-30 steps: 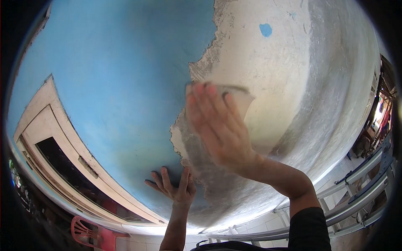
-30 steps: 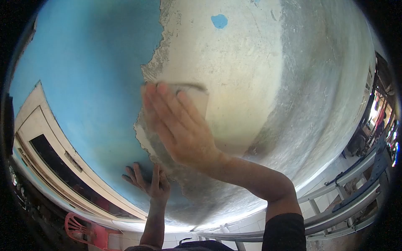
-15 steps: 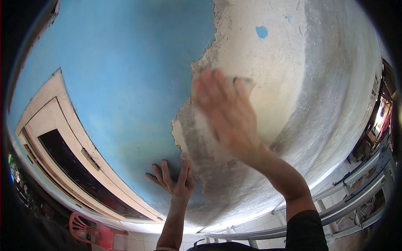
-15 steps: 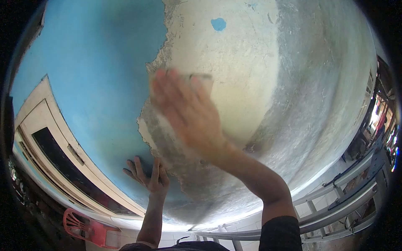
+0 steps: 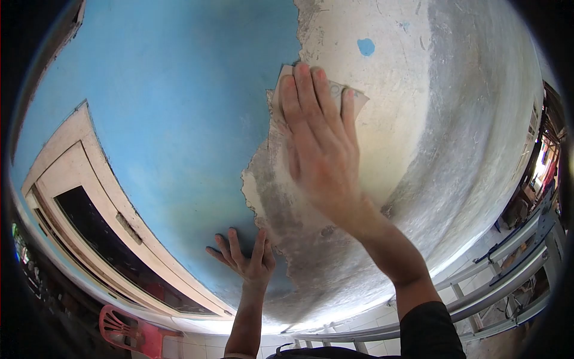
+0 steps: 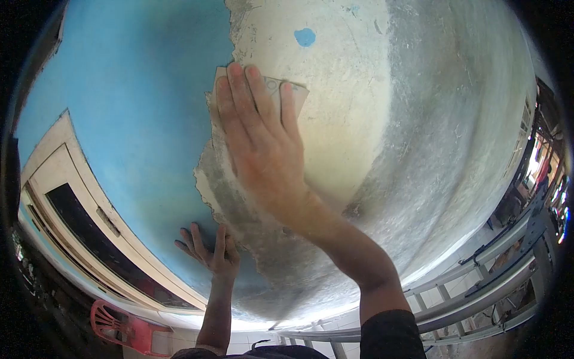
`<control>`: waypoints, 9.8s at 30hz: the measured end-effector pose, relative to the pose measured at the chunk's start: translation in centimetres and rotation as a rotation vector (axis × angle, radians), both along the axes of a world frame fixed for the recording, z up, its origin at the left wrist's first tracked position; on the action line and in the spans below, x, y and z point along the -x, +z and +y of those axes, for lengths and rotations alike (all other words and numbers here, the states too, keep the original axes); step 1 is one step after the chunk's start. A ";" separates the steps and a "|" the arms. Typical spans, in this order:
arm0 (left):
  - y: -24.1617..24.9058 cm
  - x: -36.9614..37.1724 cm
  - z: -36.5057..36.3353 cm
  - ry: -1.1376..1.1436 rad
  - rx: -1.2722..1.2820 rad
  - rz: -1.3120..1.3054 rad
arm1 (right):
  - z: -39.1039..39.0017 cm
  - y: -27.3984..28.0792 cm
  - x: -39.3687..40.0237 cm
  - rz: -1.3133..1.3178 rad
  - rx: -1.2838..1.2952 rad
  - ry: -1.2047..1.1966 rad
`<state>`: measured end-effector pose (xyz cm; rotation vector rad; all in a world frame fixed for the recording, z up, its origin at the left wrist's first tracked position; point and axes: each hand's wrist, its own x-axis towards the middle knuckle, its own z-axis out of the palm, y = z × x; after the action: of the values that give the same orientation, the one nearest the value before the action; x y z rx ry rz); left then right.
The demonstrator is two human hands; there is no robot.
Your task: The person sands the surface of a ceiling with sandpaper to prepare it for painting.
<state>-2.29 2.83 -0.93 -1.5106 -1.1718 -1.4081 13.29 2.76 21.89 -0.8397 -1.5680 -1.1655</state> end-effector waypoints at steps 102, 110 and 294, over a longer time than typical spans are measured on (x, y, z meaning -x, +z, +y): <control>22.4 -3.7 -5.5 -0.397 -0.170 0.225 | -25.1 -15.2 -10.3 0.936 -0.345 -0.004; 19.5 -4.3 -0.8 -0.308 -0.060 0.299 | -25.2 -16.1 -13.2 1.181 0.058 -0.410; 21.2 -4.1 -1.1 0.299 0.021 0.277 | -26.1 -18.6 -15.2 1.695 0.211 0.020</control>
<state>1.85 1.75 20.28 -1.4223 -1.1826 -0.9580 28.47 -23.38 3.25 -1.3532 -0.2323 0.0174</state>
